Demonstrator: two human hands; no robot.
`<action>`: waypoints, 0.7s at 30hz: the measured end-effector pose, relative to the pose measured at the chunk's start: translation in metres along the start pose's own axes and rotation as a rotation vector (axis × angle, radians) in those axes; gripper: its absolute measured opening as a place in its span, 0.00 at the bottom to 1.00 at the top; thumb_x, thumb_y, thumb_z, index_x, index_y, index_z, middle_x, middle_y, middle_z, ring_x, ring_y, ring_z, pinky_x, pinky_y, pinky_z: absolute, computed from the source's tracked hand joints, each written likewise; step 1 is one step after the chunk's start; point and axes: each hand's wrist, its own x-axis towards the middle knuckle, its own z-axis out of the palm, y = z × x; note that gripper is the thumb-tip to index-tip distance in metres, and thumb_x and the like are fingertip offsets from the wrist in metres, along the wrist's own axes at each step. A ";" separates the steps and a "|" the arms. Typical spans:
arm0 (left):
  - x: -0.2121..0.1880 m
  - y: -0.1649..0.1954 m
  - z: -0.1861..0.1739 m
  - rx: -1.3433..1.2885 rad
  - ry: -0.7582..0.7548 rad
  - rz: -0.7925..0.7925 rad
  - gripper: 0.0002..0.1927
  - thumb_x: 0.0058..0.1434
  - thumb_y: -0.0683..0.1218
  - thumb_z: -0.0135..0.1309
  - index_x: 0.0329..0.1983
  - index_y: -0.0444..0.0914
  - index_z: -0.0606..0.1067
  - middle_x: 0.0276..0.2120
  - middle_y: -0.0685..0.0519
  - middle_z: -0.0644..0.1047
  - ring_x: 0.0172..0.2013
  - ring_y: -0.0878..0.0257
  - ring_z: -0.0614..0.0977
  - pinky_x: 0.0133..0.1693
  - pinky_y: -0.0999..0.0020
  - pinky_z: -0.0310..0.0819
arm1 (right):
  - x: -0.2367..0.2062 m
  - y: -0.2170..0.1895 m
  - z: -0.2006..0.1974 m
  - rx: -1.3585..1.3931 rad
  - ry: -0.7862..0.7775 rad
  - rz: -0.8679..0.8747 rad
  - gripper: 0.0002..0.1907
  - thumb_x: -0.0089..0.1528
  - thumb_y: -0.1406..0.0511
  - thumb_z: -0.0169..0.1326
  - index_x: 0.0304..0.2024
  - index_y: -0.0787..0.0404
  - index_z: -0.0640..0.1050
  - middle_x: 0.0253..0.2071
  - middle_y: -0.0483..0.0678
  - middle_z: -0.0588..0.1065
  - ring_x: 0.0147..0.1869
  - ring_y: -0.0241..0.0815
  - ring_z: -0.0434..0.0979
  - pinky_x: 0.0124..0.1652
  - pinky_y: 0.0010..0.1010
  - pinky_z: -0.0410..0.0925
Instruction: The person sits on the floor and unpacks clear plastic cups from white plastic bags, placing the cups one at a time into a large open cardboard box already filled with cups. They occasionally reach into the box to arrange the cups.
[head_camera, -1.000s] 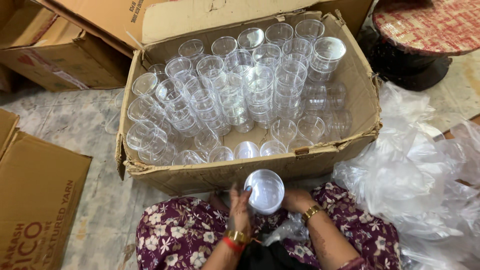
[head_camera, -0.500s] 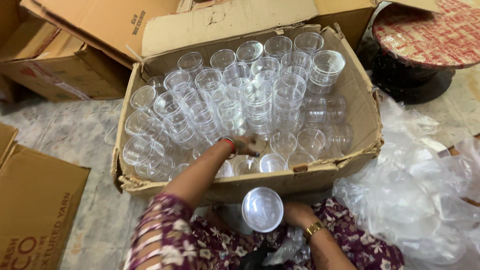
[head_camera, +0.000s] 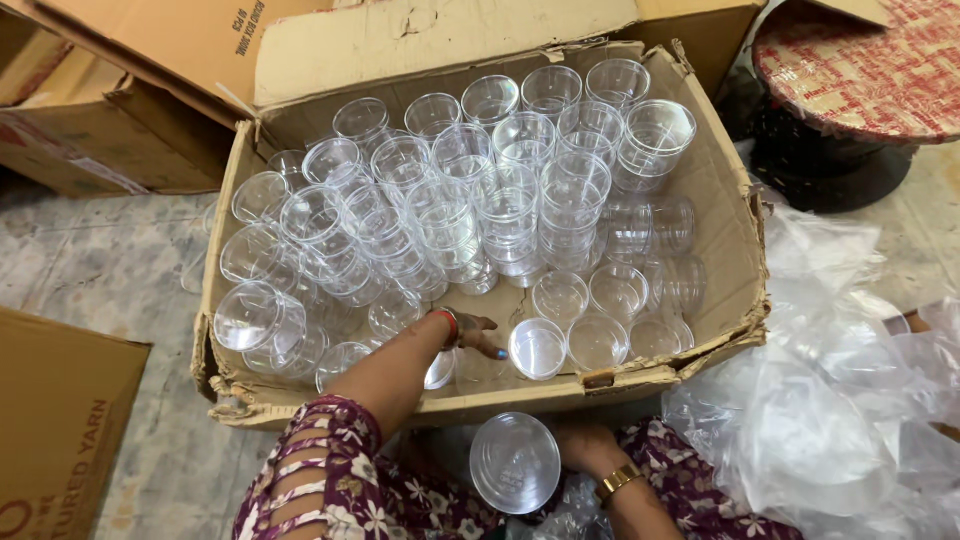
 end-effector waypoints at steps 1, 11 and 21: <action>-0.001 0.001 -0.001 0.020 -0.048 -0.017 0.62 0.46 0.65 0.70 0.79 0.48 0.51 0.73 0.46 0.60 0.67 0.48 0.65 0.64 0.48 0.60 | 0.002 0.000 0.002 -0.012 -0.012 0.019 0.29 0.62 0.47 0.50 0.59 0.53 0.76 0.62 0.55 0.72 0.66 0.53 0.71 0.63 0.39 0.65; -0.118 0.035 -0.063 0.107 0.464 0.032 0.53 0.40 0.62 0.72 0.69 0.42 0.67 0.61 0.44 0.74 0.60 0.49 0.76 0.59 0.58 0.71 | 0.016 -0.008 -0.003 -0.047 -0.103 0.072 0.29 0.63 0.43 0.47 0.57 0.51 0.78 0.61 0.53 0.73 0.65 0.52 0.73 0.61 0.38 0.66; -0.212 0.030 0.136 -1.457 0.610 0.872 0.39 0.60 0.56 0.52 0.73 0.41 0.56 0.64 0.53 0.70 0.57 0.56 0.78 0.60 0.58 0.70 | 0.013 0.021 -0.007 -0.023 -0.027 -0.009 0.20 0.60 0.49 0.52 0.47 0.49 0.82 0.50 0.54 0.79 0.54 0.56 0.79 0.52 0.42 0.72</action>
